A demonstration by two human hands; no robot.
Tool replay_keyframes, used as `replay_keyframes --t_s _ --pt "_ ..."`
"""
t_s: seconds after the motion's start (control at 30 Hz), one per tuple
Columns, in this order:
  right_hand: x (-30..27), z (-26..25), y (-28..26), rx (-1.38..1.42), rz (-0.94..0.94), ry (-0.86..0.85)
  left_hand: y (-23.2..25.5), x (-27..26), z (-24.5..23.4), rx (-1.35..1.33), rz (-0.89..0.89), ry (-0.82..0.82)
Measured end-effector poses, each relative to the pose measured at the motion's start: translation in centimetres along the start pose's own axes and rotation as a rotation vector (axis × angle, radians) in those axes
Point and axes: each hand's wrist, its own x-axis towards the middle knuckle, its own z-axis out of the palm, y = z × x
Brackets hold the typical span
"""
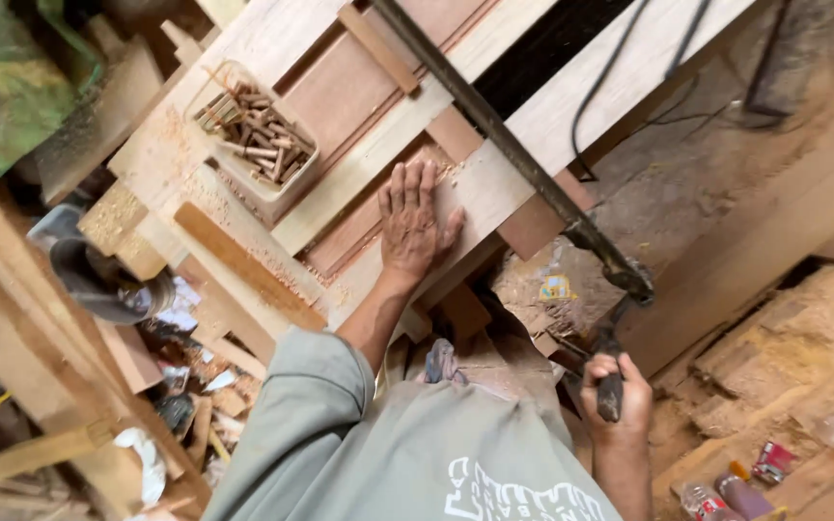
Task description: Assembling wooden components by hammering pegs, tightening a bar clamp with a wrench, and drilling holes.
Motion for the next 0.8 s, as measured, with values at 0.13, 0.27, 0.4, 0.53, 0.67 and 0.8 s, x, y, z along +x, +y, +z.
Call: replay_keyframes --t_s 0.13,0.27,0.4,0.53,0.67,0.8 --pt "-2.2 -0.4 -4.2 -0.274 -0.37 0.11 0.0 0.0 0.4 0.006 -0.003 -0.016" --pt "-6.7 10.1 -2.9 -1.005 -1.03 0.36 0.6 0.2 -1.7 -0.129 -0.052 0.057" --pt "-2.6 17.6 -8.4 -1.347 -1.328 0.237 0.7 0.2 -2.5 -0.148 -0.031 0.137" --pt "3.5 29.4 -12.0 -1.877 -1.806 -0.066 1.0 0.4 -2.4 -0.118 -0.086 0.121" --pt "11.2 43.2 -12.4 -2.101 -1.957 -0.322 1.4 0.8 -2.3 -0.047 -0.147 0.121" --pt "22.6 53.9 -15.0 -2.188 -2.124 -0.689 1.6 1.3 -2.2 -0.026 -0.232 0.062"
